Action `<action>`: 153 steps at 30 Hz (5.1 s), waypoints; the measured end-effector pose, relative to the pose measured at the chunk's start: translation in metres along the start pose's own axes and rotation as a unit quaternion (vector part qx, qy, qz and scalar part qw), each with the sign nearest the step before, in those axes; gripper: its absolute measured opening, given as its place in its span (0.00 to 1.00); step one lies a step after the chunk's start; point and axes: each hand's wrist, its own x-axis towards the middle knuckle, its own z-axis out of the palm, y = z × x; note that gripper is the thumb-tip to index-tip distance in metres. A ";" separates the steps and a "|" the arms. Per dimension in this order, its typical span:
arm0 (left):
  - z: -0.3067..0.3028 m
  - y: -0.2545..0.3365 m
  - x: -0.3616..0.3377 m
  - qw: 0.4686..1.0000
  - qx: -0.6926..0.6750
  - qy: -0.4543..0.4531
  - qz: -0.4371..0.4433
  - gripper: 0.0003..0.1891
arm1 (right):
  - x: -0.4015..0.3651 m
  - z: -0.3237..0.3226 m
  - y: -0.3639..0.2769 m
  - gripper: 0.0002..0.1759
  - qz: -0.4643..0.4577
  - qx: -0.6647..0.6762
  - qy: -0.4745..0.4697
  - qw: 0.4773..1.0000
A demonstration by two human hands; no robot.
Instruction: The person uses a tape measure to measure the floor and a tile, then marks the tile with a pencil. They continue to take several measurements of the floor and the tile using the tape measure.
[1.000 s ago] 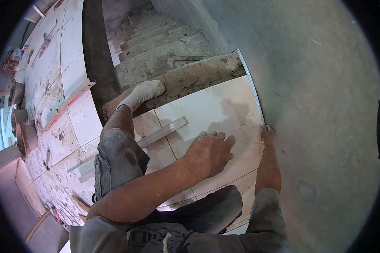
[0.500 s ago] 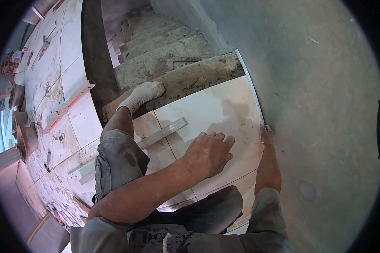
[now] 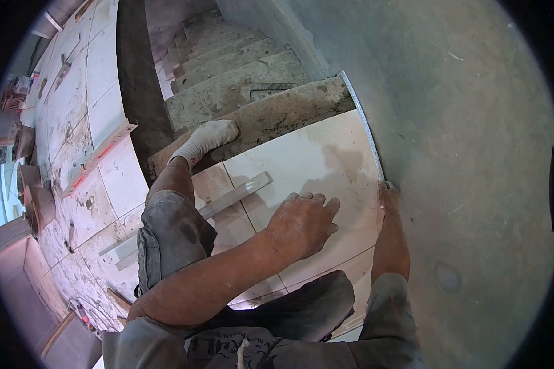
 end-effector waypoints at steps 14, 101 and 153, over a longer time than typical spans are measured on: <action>0.001 -0.001 -0.001 1.000 0.009 -0.004 0.004 0.23 | -0.037 -0.034 -0.072 0.23 0.064 -0.025 -0.051 0.996; 0.002 0.001 0.001 0.999 0.016 -0.035 -0.014 0.23 | -0.012 -0.012 -0.023 0.19 -0.004 -0.058 0.006 0.998; 0.005 -0.004 -0.008 1.000 0.007 -0.023 -0.007 0.21 | -0.030 -0.012 -0.059 0.26 0.019 -0.103 0.020 0.994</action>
